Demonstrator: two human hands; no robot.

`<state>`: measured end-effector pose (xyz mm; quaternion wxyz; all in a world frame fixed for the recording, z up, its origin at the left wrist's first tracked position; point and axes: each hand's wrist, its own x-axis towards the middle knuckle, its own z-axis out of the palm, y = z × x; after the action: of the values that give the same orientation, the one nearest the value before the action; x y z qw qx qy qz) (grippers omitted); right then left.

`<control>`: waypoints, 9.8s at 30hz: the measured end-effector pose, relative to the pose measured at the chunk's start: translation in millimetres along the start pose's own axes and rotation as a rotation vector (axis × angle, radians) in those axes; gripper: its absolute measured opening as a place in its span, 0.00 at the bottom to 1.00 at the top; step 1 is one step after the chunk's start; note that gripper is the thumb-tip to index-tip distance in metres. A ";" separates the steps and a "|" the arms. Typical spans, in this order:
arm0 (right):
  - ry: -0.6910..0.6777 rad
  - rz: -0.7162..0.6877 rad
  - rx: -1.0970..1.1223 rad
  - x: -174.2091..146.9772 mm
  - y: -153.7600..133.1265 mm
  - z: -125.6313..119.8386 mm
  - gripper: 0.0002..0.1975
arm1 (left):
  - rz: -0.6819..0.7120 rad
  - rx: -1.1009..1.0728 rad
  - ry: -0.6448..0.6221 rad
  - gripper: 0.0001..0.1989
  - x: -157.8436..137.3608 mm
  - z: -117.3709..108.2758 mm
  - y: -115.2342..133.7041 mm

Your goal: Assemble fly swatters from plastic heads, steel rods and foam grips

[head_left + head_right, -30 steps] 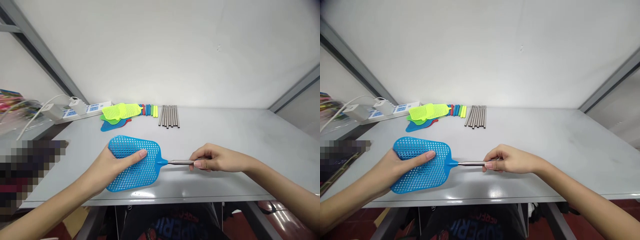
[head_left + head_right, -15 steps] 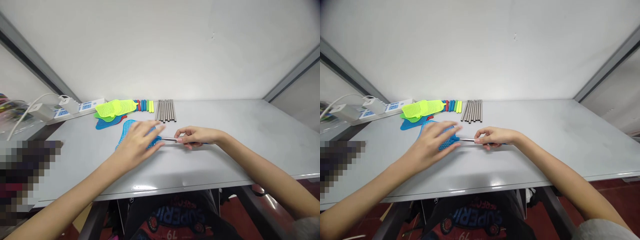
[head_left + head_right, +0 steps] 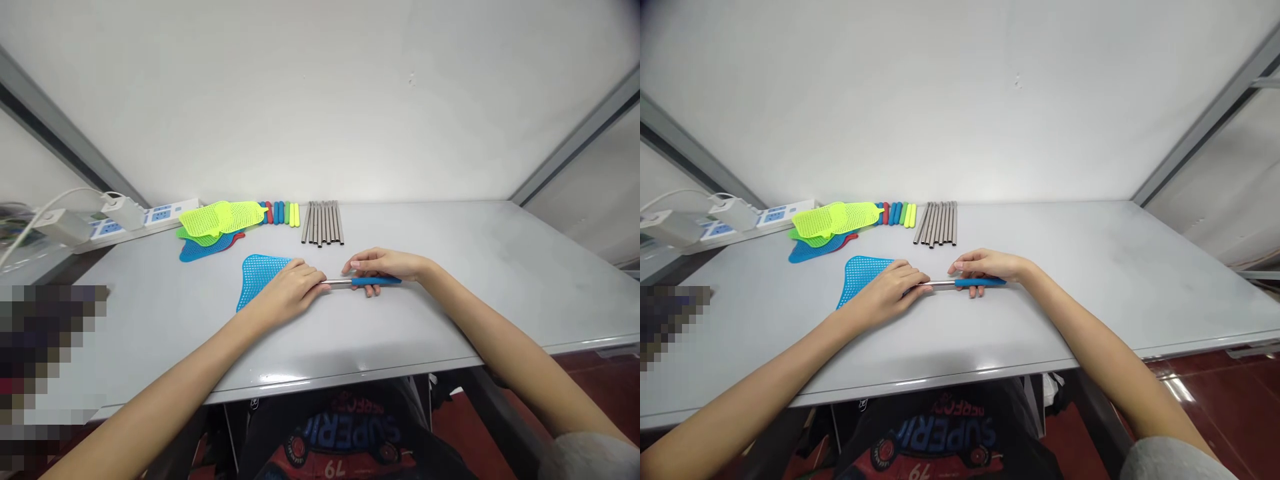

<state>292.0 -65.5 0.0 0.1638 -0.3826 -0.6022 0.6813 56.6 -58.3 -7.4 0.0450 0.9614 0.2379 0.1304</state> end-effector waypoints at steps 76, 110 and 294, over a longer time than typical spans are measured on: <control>0.115 -0.044 -0.334 4.7 -2.9 43.6 0.15 | 0.110 -0.041 -0.022 0.10 -1.5 -3.5 19.8; 0.113 0.059 -0.155 1.5 -3.7 35.0 0.13 | 0.129 -0.041 -0.028 0.12 3.0 -6.9 13.9; 0.119 0.019 -0.304 2.3 -6.0 33.0 0.16 | -0.004 0.099 -0.094 0.09 9.9 3.8 4.0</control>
<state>265.3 -85.6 4.3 0.1331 -0.4483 -0.6838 0.5600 67.8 -57.3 -8.2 0.0089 0.9671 0.2436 0.0729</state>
